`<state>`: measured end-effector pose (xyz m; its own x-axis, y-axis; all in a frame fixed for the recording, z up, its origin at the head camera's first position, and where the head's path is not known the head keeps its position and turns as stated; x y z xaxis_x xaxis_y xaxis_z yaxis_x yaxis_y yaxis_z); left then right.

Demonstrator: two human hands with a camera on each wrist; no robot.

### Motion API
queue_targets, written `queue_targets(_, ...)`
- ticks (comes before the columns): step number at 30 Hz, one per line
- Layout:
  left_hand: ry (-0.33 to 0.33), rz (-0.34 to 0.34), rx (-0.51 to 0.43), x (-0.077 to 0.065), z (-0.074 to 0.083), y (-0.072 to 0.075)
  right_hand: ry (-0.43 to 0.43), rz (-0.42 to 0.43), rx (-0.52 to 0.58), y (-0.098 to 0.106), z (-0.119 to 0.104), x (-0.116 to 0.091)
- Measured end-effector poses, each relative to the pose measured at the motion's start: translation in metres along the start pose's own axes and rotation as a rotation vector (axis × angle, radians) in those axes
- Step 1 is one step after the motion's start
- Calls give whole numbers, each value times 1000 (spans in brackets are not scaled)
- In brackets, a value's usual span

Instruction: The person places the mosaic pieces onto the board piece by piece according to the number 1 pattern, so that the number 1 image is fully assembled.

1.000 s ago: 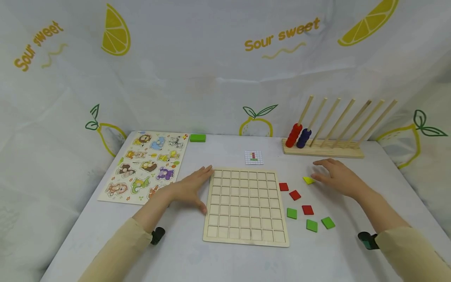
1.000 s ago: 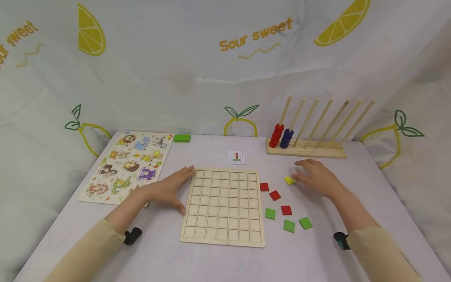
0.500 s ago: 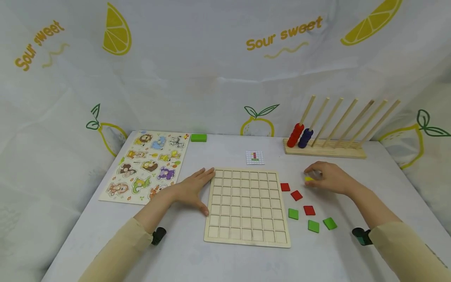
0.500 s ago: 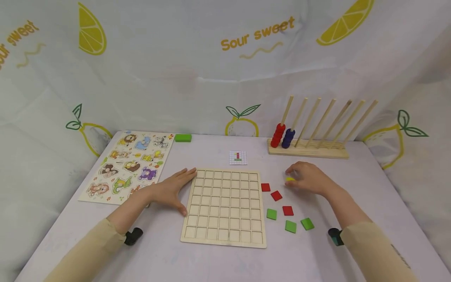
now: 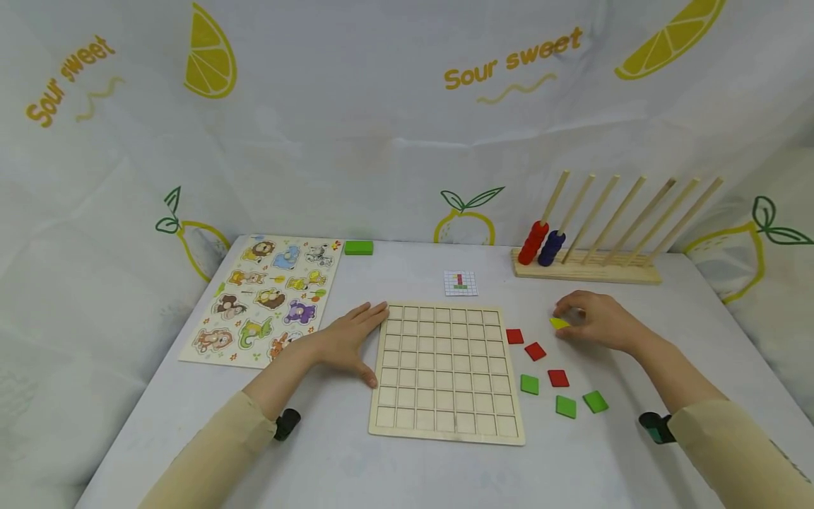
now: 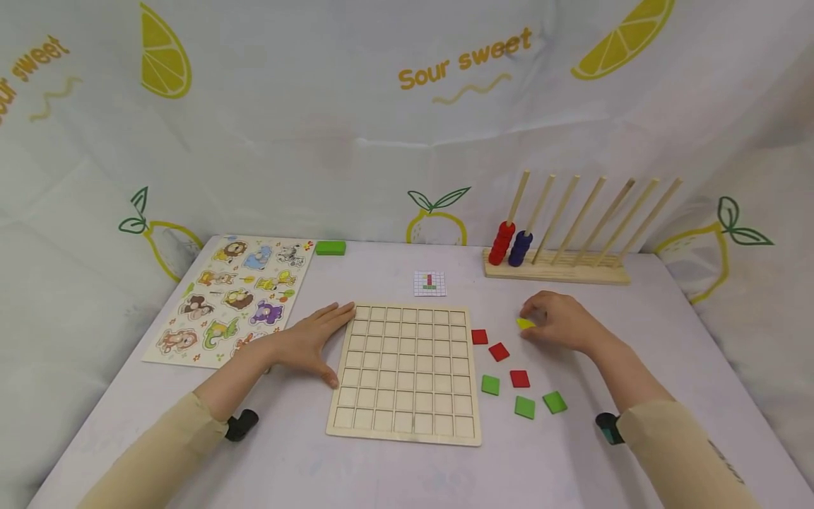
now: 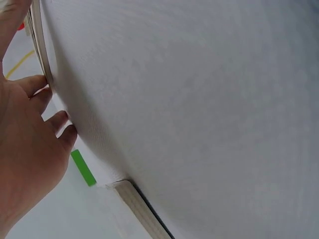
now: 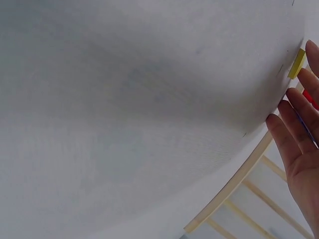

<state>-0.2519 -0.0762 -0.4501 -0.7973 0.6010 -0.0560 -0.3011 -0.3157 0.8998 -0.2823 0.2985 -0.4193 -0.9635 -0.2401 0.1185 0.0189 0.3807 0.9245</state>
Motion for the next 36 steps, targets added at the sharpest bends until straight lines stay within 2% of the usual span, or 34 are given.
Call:
queue_targets(12, 21, -12, -11, 0, 0, 0, -9, 22, -6, -1, 0, 1)
queue_targets(22, 5, 5, -2, -1, 0, 1, -9, 39, -36, 1, -6, 3)
queue_targets(29, -1, 7, -6, -1, 3, 2, -56, 8, -38, -5, -4, 7)
queue_targets(36, -2, 10, -8, -2, 5, 4, -35, 1, -12, -7, -11, 10)
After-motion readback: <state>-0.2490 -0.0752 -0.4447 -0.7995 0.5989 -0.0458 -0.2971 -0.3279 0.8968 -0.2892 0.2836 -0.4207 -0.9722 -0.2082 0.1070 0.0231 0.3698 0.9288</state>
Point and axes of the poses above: each hand's wrist, its own x-axis towards the middle knuckle, its own y-axis out of the back of the hand, z = x × y, the point moved 10 cm from there along x, towards the middle knuckle, and after that the axes turned 13 degrees about z, right-handed, at the moved point
